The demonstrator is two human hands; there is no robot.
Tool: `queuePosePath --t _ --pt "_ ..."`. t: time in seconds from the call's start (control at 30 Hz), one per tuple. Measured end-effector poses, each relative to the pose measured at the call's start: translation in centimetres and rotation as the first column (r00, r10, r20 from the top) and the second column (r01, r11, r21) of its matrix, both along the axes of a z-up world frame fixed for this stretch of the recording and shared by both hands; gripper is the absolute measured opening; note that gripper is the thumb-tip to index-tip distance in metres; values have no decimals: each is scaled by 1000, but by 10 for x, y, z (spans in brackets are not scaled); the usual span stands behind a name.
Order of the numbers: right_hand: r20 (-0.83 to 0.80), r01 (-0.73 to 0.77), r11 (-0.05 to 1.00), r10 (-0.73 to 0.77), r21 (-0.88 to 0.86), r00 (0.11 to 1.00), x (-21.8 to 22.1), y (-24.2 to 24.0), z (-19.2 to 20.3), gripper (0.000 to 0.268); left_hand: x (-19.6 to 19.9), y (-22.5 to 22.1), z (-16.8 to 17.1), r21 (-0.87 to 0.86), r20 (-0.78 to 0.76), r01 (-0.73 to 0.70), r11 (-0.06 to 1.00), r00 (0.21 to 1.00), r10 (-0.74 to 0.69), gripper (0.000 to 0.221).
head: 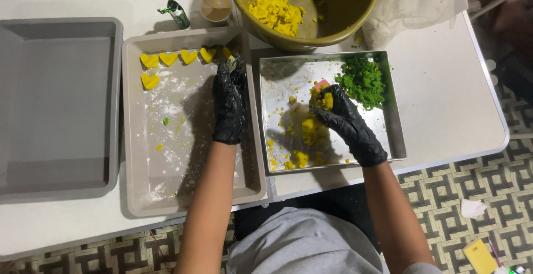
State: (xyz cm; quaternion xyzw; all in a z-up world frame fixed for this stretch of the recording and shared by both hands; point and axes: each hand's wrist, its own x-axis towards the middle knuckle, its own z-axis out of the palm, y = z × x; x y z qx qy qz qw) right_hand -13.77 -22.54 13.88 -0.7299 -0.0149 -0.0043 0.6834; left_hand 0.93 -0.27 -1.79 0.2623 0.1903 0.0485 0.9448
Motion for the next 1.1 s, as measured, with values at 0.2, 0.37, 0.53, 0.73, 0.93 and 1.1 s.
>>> queuePosePath --t 0.2,0.37,0.53,0.73,0.93,1.1 --pt "64 -51 899 88 -434 994 -23 21 3 38 8 0 -14 24 -26 -5 1000 1000 6 34" --pt "232 82 798 75 -598 970 -31 24 -58 14 -7 -3 25 24 -47 -13 1000 999 14 37" --pt "101 -38 867 102 -497 990 -35 18 -32 21 -2 -1 8 1 -49 -4 1000 999 4 34" --pt "-170 -6 874 -88 -486 981 -30 9 41 42 -5 1 10 -26 -20 -5 1000 1000 4 36" --pt "-255 -252 587 78 -770 964 -3 29 0 83 -3 0 8 -48 -17 4 999 1000 -4 35" --pt "-144 -251 459 255 -852 956 21 32 -67 47 3 1 -6 -52 -4 -3 999 1000 3 37"
